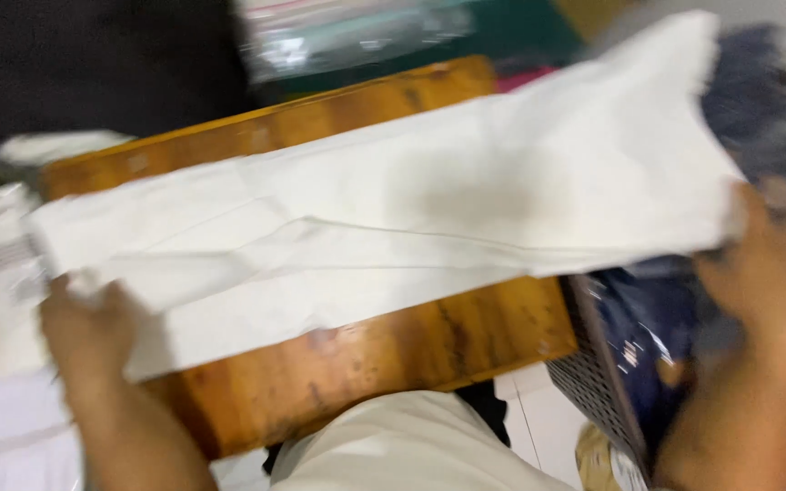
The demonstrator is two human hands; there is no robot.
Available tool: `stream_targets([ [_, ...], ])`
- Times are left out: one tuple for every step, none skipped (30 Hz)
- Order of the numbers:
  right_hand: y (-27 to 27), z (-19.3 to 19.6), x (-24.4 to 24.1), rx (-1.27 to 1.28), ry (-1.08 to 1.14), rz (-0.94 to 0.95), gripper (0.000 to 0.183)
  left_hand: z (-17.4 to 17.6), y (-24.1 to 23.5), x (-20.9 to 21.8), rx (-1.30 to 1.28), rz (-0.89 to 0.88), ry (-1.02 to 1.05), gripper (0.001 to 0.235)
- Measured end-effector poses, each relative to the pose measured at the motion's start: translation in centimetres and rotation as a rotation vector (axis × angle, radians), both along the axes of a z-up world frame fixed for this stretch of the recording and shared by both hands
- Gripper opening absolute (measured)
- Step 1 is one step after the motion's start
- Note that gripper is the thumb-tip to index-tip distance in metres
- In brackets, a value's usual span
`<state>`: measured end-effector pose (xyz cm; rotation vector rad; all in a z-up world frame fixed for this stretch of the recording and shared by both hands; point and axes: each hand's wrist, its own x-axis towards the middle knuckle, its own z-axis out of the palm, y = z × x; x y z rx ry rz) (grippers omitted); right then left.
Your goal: Folding a white shirt and preparing it for packaging on a wooden workbench.
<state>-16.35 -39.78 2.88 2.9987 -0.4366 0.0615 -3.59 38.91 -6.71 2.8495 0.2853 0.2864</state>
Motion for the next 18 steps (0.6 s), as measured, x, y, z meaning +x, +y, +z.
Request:
stream_targets([
  [3.5,1.1,0.6,0.02,-0.008,0.056,0.1,0.2,-0.2,-0.6,0.02,0.056,-0.008,0.053],
  [6.9,2.7,0.7,0.212,-0.109,0.156,0.1,0.3,-0.4,-1.1,-0.021,0.093,-0.01,0.053],
  [10.1,4.4,0.6,0.41,-0.203,0.252,0.101,0.5,-0.5,-1.4,-0.062,0.13,-0.015,0.053],
  [13.4,4.2,1.8,0.422,-0.204,0.287,0.101,0.0,0.0,-1.9,-0.054,0.165,-0.023,0.053],
  [16.6,4.1,2.9,0.361,-0.178,0.401,0.087,-0.4,0.4,-2.4,-0.036,0.172,-0.065,0.05],
  [19.7,4.1,3.5,0.29,-0.155,0.51,0.076,-1.1,0.5,-2.7,-0.024,0.174,-0.107,0.047],
  [23.4,2.6,4.8,0.292,-0.158,0.541,0.076,0.6,-0.4,-2.9,-0.021,0.203,-0.114,0.047],
  [27.1,1.3,6.0,0.434,-0.165,0.654,0.066,2.2,-1.4,-3.1,-0.102,0.326,0.024,0.057],
  [30.8,-0.1,7.0,0.579,-0.167,0.765,0.056,3.7,-2.5,-3.1,-0.188,0.445,0.163,0.067],
  [34.3,-1.6,8.3,0.577,-0.16,0.791,0.056,3.2,-1.8,-3.4,-0.195,0.47,0.16,0.067],
  [37.7,-3.1,9.4,0.59,-0.174,0.873,0.051,2.6,-1.2,-3.7,-0.175,0.439,0.103,0.063],
  [41.2,-4.6,10.4,0.605,-0.189,0.953,0.048,2.1,-0.6,-3.9,-0.151,0.406,0.047,0.059],
  [43.8,-5.9,11.0,0.607,-0.184,0.977,0.048,1.8,-0.4,-3.6,-0.153,0.43,0.043,0.059],
  [46.4,-7.2,11.7,0.62,-0.165,1.03,0.048,1.5,0.0,-3.3,-0.179,0.416,0.068,0.059],
  [49.1,-8.6,12.3,0.632,-0.145,1.083,0.048,1.2,0.4,-2.8,-0.206,0.402,0.091,0.059],
  [51.0,-7.5,12.3,0.633,-0.14,1.106,0.048,1.5,0.3,-2.6,-0.208,0.424,0.087,0.059],
  [52.9,-6.5,12.4,0.555,0.049,1.104,0.051,1.7,0.3,-2.2,-0.248,0.436,0.117,0.059],
  [54.6,-5.6,12.3,0.473,0.236,1.091,0.054,1.9,0.3,-1.8,-0.286,0.445,0.152,0.059],
])
